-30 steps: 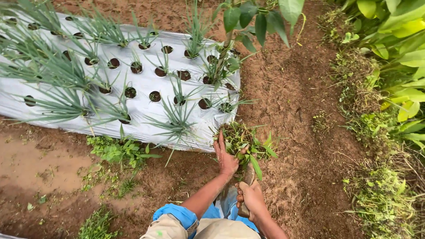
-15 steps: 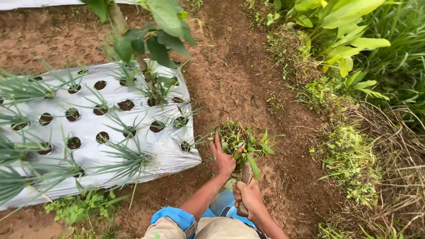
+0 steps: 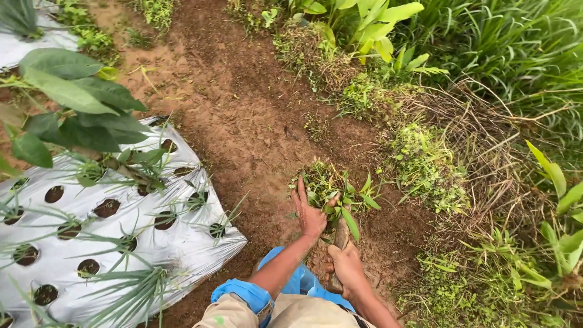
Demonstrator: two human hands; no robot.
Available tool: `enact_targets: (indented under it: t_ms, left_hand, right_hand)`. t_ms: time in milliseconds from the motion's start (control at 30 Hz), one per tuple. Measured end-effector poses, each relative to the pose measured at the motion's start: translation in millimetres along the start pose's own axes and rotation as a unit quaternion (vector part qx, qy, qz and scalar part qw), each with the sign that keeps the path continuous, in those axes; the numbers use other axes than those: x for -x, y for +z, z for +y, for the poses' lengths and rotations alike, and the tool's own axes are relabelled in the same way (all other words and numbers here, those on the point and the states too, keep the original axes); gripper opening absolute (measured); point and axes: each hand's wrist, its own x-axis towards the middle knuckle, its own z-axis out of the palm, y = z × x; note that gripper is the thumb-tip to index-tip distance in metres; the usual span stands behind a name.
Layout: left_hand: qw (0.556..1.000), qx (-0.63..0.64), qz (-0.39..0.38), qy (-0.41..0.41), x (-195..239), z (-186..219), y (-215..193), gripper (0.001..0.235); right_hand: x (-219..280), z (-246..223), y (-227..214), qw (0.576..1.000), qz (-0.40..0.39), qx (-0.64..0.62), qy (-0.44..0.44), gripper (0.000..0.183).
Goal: Weeding an agricultural field between rows of plants covered in plastic mulch using a hand hoe and manual pulling.
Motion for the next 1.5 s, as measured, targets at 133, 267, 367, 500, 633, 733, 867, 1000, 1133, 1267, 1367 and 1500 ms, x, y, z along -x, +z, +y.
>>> enact_targets:
  t_ms: [133,267,367,500,633,733,867,1000,1133,1267,1367,1500]
  left_hand:
    - [0.997,-0.002,-0.032,0.063,-5.1,6.7,27.9,0.11]
    - [0.995,-0.056,-0.074,0.018,-17.4,21.6,47.2,0.108]
    - [0.994,-0.048,-0.101,0.001,-34.5,32.3,64.3,0.104]
    - [0.993,-0.009,-0.121,-0.008,-73.4,28.1,97.9,0.128]
    - [0.987,0.011,-0.152,-0.048,-110.5,44.1,129.1,0.134]
    - [0.987,-0.033,-0.155,-0.038,-136.3,54.7,145.2,0.127]
    - [0.977,-0.021,-0.196,-0.083,-169.0,77.7,167.5,0.137]
    - [0.977,-0.067,-0.2,-0.03,-193.5,75.6,195.3,0.118]
    - [0.97,-0.094,-0.213,-0.064,-213.3,94.8,221.0,0.115]
    - [0.974,-0.078,-0.212,-0.037,-230.1,97.5,254.8,0.116]
    - [0.977,-0.076,-0.198,-0.017,-244.1,87.6,285.5,0.114]
    - [0.977,-0.111,-0.182,0.025,-264.7,71.1,330.7,0.128]
  right_hand:
    - [-48.6,17.2,-16.1,0.99,0.021,-0.04,-0.134,0.025]
    - [-35.5,-13.9,-28.0,0.993,-0.011,-0.114,-0.002,0.013]
    - [-39.6,-37.9,-30.4,0.988,0.007,-0.151,0.004,0.012]
    - [-54.6,-79.9,-33.8,0.985,0.017,-0.17,-0.004,0.014]
    - [-88.3,-114.2,-41.9,0.985,0.043,-0.169,-0.01,0.022]
    - [-109.1,-139.3,-43.7,0.972,0.023,-0.234,-0.01,0.009]
    - [-127.5,-176.0,-49.5,0.964,0.028,-0.266,0.012,0.003]
    - [-149.1,-203.1,-58.9,0.963,0.021,-0.267,-0.033,0.011]
    - [-183.7,-214.2,-66.8,0.952,0.041,-0.3,-0.047,0.016]
    - [-198.5,-241.3,-88.3,0.95,0.04,-0.307,-0.044,0.011]
    - [-210.4,-263.5,-108.3,0.955,0.043,-0.294,-0.022,0.011]
    - [-243.5,-284.5,-137.7,0.956,0.028,-0.29,-0.029,0.01]
